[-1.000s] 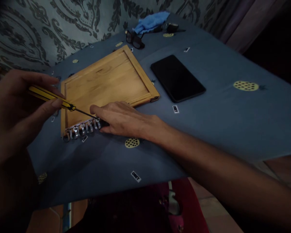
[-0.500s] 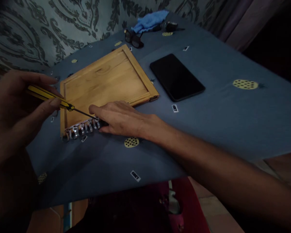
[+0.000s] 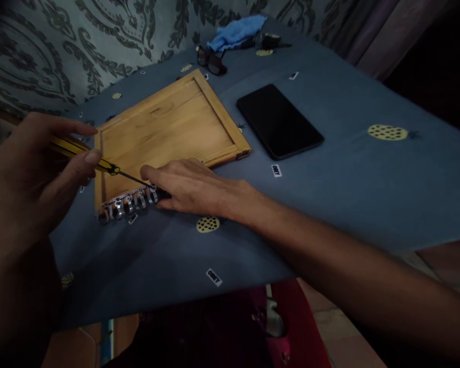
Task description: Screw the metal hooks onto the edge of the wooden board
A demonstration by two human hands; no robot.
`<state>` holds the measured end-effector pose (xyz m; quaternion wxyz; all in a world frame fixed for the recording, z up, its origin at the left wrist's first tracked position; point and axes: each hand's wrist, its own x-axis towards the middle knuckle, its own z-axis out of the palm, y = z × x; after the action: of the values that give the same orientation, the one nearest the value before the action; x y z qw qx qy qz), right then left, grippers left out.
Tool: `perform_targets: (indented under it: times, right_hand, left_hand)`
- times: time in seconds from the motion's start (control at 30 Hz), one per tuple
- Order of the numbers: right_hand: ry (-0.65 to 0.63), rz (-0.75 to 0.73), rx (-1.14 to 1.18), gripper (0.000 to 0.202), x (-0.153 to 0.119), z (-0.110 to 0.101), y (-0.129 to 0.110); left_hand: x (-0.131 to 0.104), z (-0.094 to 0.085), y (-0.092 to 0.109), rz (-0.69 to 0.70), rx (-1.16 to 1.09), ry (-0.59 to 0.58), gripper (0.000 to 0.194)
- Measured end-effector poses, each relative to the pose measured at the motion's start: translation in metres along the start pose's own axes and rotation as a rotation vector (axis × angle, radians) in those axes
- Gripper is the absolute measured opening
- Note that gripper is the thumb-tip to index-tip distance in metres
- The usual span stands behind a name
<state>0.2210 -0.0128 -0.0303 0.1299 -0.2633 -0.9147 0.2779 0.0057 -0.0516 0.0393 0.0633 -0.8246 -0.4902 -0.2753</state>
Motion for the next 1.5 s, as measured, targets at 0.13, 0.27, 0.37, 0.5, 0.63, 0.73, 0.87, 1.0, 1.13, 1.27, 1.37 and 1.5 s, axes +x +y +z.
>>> perform_targets:
  times: [0.13, 0.27, 0.37, 0.5, 0.63, 0.73, 0.87, 1.0, 1.13, 1.27, 1.37, 1.5]
  right_hand:
    - [0.007, -0.001, -0.005, 0.032, 0.0004, 0.0008, 0.0007]
    - [0.013, -0.007, -0.007, 0.032, 0.0002, 0.0008, 0.0011]
    - [0.004, -0.008, -0.012, 0.032, 0.0002, 0.0002, 0.0008]
    - [0.002, -0.005, -0.014, 0.032, 0.0007, 0.0001, 0.0004]
    - [-0.002, 0.011, -0.008, 0.033, 0.0008, 0.0, -0.0003]
    - [-0.016, 0.022, -0.007, 0.033, 0.0005, -0.0009, -0.0013]
    - [-0.019, 0.02, -0.006, 0.032, -0.0001, -0.0012, -0.0009]
    - [-0.001, 0.004, -0.001, 0.033, -0.0005, 0.0004, 0.0018]
    - [-0.013, 0.008, -0.01, 0.033, -0.0006, 0.0008, 0.0025]
    - [-0.012, 0.014, -0.012, 0.034, 0.0, 0.0004, 0.0012]
    - [-0.016, 0.019, -0.012, 0.033, 0.0001, 0.0001, 0.0007]
    - [-0.016, 0.015, -0.005, 0.033, -0.0004, -0.001, -0.0005]
  left_hand:
    - [-0.0018, 0.0025, -0.0001, -0.024, -0.039, -0.002, 0.028]
    - [-0.0027, 0.0021, -0.0031, -0.043, -0.074, -0.017, 0.041]
    - [-0.0027, 0.0027, -0.0031, -0.088, -0.071, -0.013, 0.037]
    - [-0.0019, 0.0054, -0.0028, -0.028, 0.003, 0.035, 0.035]
    - [-0.0022, 0.0058, -0.005, 0.017, 0.018, 0.037, 0.036]
    - [-0.0035, 0.0046, -0.0069, 0.008, -0.015, 0.027, 0.039]
    - [-0.0043, 0.0029, -0.0076, -0.027, -0.118, -0.011, 0.042]
    - [-0.003, -0.0001, -0.0068, -0.051, -0.166, -0.002, 0.044]
    - [-0.0019, -0.0035, -0.007, -0.07, -0.107, 0.03, 0.046]
    - [-0.0021, -0.0034, -0.0063, -0.072, -0.128, 0.007, 0.042]
    - [-0.0026, -0.0022, -0.0057, -0.082, -0.144, -0.002, 0.039]
    - [-0.0034, -0.0017, -0.0066, -0.077, -0.144, -0.006, 0.041]
